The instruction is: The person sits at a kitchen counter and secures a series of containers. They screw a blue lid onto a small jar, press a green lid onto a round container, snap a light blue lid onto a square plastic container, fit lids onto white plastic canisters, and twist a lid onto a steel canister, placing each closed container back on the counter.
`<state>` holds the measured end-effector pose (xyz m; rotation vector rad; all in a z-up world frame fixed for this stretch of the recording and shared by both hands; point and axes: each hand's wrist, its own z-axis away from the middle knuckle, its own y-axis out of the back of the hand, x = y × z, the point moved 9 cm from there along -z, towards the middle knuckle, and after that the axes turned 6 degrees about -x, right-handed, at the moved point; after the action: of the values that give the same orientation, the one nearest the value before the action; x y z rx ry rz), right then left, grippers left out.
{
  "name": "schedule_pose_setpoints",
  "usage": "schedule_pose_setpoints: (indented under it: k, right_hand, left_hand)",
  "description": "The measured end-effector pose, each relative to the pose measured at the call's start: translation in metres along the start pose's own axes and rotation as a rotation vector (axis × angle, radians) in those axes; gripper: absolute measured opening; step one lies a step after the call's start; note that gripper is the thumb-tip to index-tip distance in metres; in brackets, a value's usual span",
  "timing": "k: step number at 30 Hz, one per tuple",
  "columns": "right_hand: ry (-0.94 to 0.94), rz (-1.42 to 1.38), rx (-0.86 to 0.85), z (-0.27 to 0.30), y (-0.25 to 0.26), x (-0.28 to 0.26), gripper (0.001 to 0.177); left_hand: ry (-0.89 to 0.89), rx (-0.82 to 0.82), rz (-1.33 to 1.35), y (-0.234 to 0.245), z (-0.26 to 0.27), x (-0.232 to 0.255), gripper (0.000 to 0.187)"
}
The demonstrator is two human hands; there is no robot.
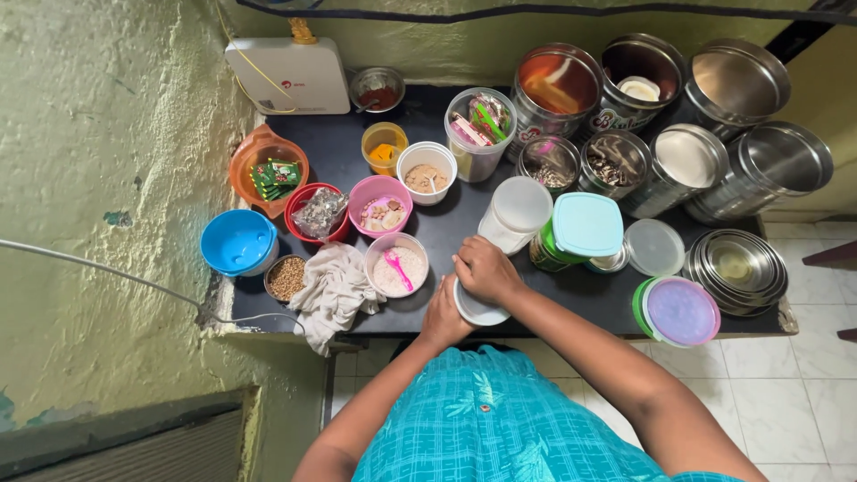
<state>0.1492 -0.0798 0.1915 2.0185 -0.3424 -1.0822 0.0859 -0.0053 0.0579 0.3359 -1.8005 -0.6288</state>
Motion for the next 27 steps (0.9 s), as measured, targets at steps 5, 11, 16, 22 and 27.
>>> schedule_pose_setpoints:
  k: [5, 11, 16, 22, 27]
  right_hand:
    - [0.031, 0.028, 0.015, -0.001, 0.003, -0.01, 0.016]
    - [0.112, 0.155, 0.091, 0.001, 0.01, -0.028, 0.019]
    - [0.142, 0.218, 0.14, 0.005, 0.015, -0.037, 0.022]
    - [0.162, 0.24, 0.16, 0.007, 0.019, -0.041, 0.022]
    - [0.16, 0.238, 0.148, 0.008, 0.016, -0.039, 0.023]
  left_hand:
    - [0.063, -0.049, 0.013, -0.007, 0.001, -0.01, 0.099]
    - [0.11, -0.065, -0.033, -0.011, 0.0, -0.017, 0.107]
    - [0.097, -0.066, -0.071, -0.006, -0.001, -0.008, 0.102]
    - [0.057, -0.046, -0.074, 0.006, -0.003, 0.008, 0.1]
    - [0.107, -0.095, -0.09, -0.001, -0.003, 0.0, 0.096]
